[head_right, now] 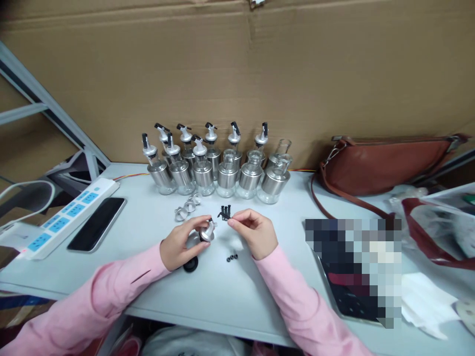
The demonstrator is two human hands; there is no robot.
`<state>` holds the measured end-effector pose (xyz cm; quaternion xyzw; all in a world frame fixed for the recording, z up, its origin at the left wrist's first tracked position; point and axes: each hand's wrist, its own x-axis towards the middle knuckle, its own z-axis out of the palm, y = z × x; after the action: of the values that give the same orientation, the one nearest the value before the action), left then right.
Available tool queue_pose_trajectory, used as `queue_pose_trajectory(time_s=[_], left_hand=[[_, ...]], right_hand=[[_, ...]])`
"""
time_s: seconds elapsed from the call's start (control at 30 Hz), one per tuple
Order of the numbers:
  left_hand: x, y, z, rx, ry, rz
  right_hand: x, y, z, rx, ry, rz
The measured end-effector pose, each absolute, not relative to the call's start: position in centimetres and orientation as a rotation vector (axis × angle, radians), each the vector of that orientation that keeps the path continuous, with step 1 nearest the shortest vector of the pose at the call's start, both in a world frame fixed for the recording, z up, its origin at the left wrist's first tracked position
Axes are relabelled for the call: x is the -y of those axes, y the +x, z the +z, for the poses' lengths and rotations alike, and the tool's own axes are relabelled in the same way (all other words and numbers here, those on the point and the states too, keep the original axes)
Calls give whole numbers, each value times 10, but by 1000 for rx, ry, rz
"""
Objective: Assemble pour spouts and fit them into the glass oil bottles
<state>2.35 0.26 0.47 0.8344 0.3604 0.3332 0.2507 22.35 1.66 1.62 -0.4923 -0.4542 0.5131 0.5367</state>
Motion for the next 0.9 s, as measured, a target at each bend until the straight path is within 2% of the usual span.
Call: queue_pose_trajectory(time_s=[0.3, 0.53, 0.9], left_hand=[[-2, 23, 0, -897, 2155, 905], [-2, 23, 1, -876, 2183, 911], [-2, 24, 6, -851, 2313, 972]], right_hand=[[-8, 211, 12, 1125, -1002, 1297], [-9, 211, 12, 1113, -1064, 1277], [-7, 208, 20, 1149, -1110, 1424]])
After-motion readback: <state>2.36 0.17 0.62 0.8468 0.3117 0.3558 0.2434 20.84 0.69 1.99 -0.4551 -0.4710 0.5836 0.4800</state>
